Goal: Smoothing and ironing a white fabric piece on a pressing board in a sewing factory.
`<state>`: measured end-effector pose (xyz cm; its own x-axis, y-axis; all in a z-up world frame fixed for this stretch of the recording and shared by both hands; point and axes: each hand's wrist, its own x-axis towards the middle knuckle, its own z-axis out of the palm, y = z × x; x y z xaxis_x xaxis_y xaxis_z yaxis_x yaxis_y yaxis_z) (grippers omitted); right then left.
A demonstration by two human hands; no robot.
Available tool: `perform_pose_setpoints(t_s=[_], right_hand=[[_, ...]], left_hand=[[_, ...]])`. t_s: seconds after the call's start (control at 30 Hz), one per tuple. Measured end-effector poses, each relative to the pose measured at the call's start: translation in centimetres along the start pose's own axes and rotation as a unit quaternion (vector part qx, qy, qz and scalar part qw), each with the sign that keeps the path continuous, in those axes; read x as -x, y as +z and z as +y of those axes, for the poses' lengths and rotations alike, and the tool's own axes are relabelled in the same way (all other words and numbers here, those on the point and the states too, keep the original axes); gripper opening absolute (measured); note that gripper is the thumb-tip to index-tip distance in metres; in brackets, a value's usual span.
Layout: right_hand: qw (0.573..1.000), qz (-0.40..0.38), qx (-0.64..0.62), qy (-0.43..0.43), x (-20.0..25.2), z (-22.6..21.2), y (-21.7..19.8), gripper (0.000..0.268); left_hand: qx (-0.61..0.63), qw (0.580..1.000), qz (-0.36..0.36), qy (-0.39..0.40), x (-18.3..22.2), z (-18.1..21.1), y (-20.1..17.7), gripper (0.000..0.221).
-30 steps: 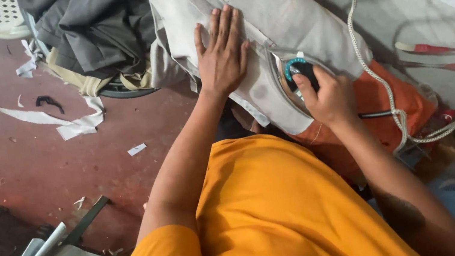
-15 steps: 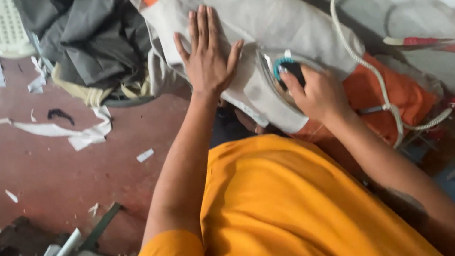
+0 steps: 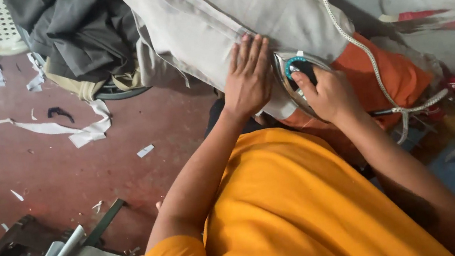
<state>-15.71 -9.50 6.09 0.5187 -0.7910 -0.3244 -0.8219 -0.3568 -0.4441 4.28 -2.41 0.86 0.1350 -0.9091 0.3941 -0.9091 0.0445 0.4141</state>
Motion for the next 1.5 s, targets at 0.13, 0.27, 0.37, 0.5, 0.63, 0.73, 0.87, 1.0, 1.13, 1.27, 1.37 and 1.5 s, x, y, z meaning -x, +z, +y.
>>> perform_pose_setpoints(t_s=[0.13,0.27,0.37,0.5,0.63,0.73,0.87,1.0,1.13,1.27,1.37,1.5], right_hand=[[1.000,-0.012,-0.004,0.017,2.5,2.5,-0.3,0.063],[0.999,-0.024,-0.011,0.045,4.9,3.7,-1.2,0.062],[0.998,-0.016,-0.043,0.047,6.2,2.3,-2.9,0.062],[0.995,-0.015,-0.063,0.071,10.6,5.0,-3.9,0.056],[0.993,0.016,-0.061,0.095,12.8,6.6,-5.0,0.049],[0.994,0.042,-0.051,0.084,12.3,6.3,-5.4,0.048],[0.993,0.023,-0.082,0.081,10.5,1.4,-7.8,0.052],[0.994,-0.030,-0.016,0.100,6.9,2.9,-5.8,0.053],[0.984,-0.084,-0.004,0.155,5.6,2.1,-5.5,0.059],[0.990,-0.063,-0.018,0.123,3.8,1.5,-4.9,0.059],[0.983,-0.097,0.042,0.152,2.6,-0.2,-5.3,0.064],[0.988,-0.077,0.060,0.117,0.8,0.9,-2.6,0.066]], left_hand=[[-0.023,0.997,-0.072,-0.021,1.3,-0.2,0.4,0.069],[-0.031,0.997,-0.075,-0.014,1.5,0.1,0.1,0.074],[-0.041,0.995,-0.083,0.025,1.9,1.6,0.3,0.077],[-0.014,0.993,-0.083,0.085,3.2,4.1,1.5,0.077],[0.047,0.991,-0.060,0.112,4.6,5.0,2.8,0.078],[0.058,0.989,-0.054,0.124,4.6,5.1,3.2,0.077],[0.164,0.947,0.176,0.214,4.1,2.9,7.3,0.045],[0.051,0.996,-0.038,0.064,3.2,-0.1,3.4,0.061],[0.026,0.997,-0.068,0.024,2.0,0.4,-0.6,0.065],[0.004,0.998,-0.069,0.007,0.7,-1.4,-1.3,0.066],[-0.030,0.994,-0.104,0.004,0.4,-2.6,-1.6,0.067],[-0.047,0.993,-0.105,-0.007,0.4,-4.7,-0.4,0.067]])
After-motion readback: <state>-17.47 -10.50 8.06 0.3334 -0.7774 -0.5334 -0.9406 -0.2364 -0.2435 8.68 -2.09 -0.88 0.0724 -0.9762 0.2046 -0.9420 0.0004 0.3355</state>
